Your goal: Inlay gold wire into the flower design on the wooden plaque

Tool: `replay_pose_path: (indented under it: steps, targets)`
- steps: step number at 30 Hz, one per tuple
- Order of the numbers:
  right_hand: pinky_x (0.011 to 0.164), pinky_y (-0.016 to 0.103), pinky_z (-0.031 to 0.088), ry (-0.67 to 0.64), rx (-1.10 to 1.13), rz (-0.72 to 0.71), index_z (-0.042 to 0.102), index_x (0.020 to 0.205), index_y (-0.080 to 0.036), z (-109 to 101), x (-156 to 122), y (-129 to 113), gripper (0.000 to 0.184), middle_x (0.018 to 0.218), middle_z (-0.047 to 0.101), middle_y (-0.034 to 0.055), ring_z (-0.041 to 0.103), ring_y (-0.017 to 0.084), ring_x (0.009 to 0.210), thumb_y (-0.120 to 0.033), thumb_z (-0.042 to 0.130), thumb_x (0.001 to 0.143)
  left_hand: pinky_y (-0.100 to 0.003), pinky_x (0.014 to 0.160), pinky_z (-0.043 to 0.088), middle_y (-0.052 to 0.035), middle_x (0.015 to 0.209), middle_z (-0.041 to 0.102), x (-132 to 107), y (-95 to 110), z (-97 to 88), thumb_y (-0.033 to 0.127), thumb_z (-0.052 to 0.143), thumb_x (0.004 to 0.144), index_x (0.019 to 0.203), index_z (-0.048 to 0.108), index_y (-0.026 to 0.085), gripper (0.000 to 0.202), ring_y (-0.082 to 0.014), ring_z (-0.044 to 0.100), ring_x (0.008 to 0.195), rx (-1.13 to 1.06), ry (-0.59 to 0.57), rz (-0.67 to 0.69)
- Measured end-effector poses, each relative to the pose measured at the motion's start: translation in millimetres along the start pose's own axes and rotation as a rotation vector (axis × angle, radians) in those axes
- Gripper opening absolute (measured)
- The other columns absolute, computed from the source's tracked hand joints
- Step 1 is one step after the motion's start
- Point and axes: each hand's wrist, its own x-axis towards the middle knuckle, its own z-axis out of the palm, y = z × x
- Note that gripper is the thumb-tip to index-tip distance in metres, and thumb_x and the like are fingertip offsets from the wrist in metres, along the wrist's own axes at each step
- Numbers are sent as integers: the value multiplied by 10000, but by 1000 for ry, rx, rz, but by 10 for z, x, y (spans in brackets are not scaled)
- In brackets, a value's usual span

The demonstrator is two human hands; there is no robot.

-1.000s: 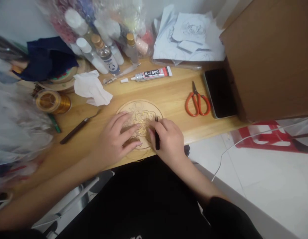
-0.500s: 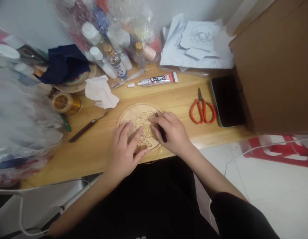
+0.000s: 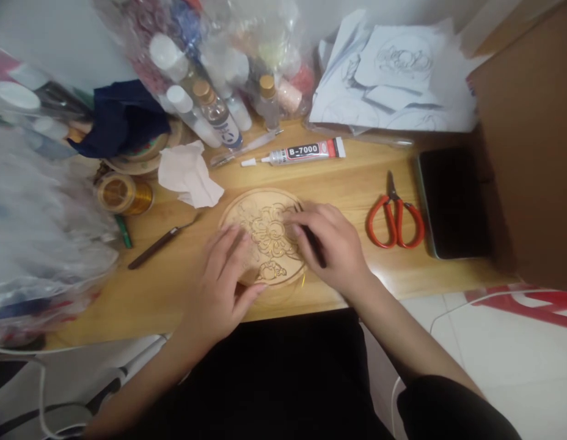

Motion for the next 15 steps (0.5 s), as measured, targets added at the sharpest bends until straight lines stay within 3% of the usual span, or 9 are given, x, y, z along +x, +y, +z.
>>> replay_pose_path:
  steps: [5,8,10,15]
  targets:
    - [733,279,544,150,55,230,622,1171,-246,-36,-153,-260,374,929,694,12,666,139,812,-82,649,836,-533,1164,314,-252,1435,508,92,-84,-28,551,486,963,1416,430,22,698,-366,404,1407,90,-84,152]
    - [743,285,575,110,145,351,554,1247,-261,11,-239,-380,453,990,699,10,703,152,853,-122,673,833,-518,1191,256,-259,1431,507,91,-90,40,650,438,943,1409,445,8,794,-374,397,1406,74,-71,187]
    - [740,260,577,67,106,333,572,1194,-251,40,-247,-391,403,998,710,3,708,142,855,-120,682,829,-518,1203,219,-258,1429,508,71,-79,69,670,408,943,1400,462,15,800,-375,400,1402,65,-55,191]
    - [751,298,551,-62,-128,121,618,1058,-185,20,-126,-297,232,923,718,39,670,162,820,-75,633,854,-536,1196,231,-249,1411,524,53,-54,-16,628,434,956,1365,501,45,715,-375,430,1381,77,-42,150]
